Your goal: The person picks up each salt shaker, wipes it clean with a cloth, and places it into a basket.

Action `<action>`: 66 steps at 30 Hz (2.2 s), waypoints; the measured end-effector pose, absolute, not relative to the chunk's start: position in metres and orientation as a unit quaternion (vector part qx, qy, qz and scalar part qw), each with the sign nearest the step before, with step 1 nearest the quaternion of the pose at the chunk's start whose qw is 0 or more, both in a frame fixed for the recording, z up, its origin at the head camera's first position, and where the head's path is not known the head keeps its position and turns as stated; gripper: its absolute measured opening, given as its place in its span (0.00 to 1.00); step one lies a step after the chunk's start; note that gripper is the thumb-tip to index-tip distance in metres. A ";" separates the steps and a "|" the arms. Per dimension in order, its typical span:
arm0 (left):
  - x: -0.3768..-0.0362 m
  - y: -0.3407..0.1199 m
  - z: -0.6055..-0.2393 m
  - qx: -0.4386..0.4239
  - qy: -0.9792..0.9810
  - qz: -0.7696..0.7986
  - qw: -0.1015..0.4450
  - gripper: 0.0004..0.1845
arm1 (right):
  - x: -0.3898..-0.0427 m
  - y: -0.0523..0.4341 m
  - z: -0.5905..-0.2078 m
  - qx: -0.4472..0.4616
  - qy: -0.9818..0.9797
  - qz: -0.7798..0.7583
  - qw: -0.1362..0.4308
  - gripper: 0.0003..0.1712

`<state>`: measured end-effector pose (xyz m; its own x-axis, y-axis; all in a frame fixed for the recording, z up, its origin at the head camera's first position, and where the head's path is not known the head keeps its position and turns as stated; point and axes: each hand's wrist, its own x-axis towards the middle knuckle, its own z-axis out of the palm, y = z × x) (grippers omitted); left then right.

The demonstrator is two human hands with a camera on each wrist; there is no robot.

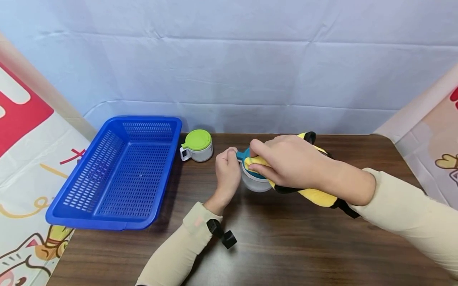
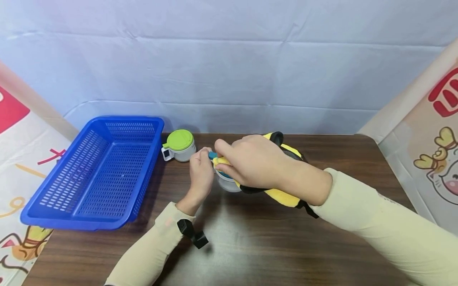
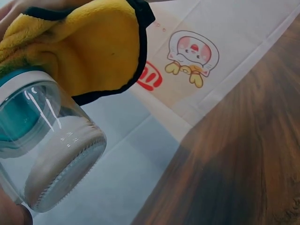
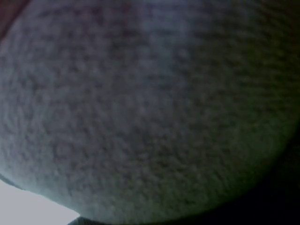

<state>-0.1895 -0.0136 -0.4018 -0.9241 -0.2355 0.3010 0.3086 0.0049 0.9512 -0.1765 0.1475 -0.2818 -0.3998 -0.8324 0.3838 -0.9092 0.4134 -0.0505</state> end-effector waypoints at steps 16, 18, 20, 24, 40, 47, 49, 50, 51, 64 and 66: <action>-0.186 -0.013 -0.402 -0.032 -0.695 -0.696 0.181 0.24 | -0.183 0.145 -0.289 0.522 -0.828 0.120 0.167 0.19; -0.185 -0.013 -0.402 -0.038 -0.696 -0.695 0.176 0.24 | -0.186 0.146 -0.289 0.514 -0.834 0.120 0.164 0.19; -0.184 -0.012 -0.402 -0.043 -0.696 -0.695 0.172 0.24 | -0.189 0.147 -0.288 0.504 -0.840 0.119 0.163 0.18; -0.184 -0.012 -0.404 -0.047 -0.698 -0.693 0.172 0.24 | -0.193 0.149 -0.289 0.491 -0.848 0.113 0.164 0.18; -0.183 -0.011 -0.405 -0.036 -0.700 -0.692 0.173 0.23 | -0.222 0.165 -0.299 0.455 -0.865 0.101 0.189 0.16; -0.185 -0.013 -0.405 -0.035 -0.698 -0.692 0.183 0.24 | -0.236 0.179 -0.305 0.410 -0.894 0.091 0.158 0.16; -0.185 -0.014 -0.404 -0.033 -0.698 -0.691 0.185 0.24 | -0.238 0.182 -0.306 0.396 -0.900 0.095 0.152 0.16; -0.185 -0.014 -0.404 -0.033 -0.697 -0.692 0.186 0.24 | -0.239 0.183 -0.306 0.393 -0.902 0.096 0.151 0.16; -0.185 -0.014 -0.403 -0.032 -0.696 -0.693 0.187 0.24 | -0.239 0.184 -0.306 0.391 -0.903 0.099 0.151 0.16; -0.186 -0.015 -0.402 -0.036 -0.695 -0.694 0.187 0.23 | -0.233 0.191 -0.293 0.365 -0.914 0.100 0.144 0.16; -0.186 -0.015 -0.402 -0.035 -0.695 -0.693 0.188 0.23 | -0.231 0.191 -0.290 0.364 -0.914 0.102 0.146 0.16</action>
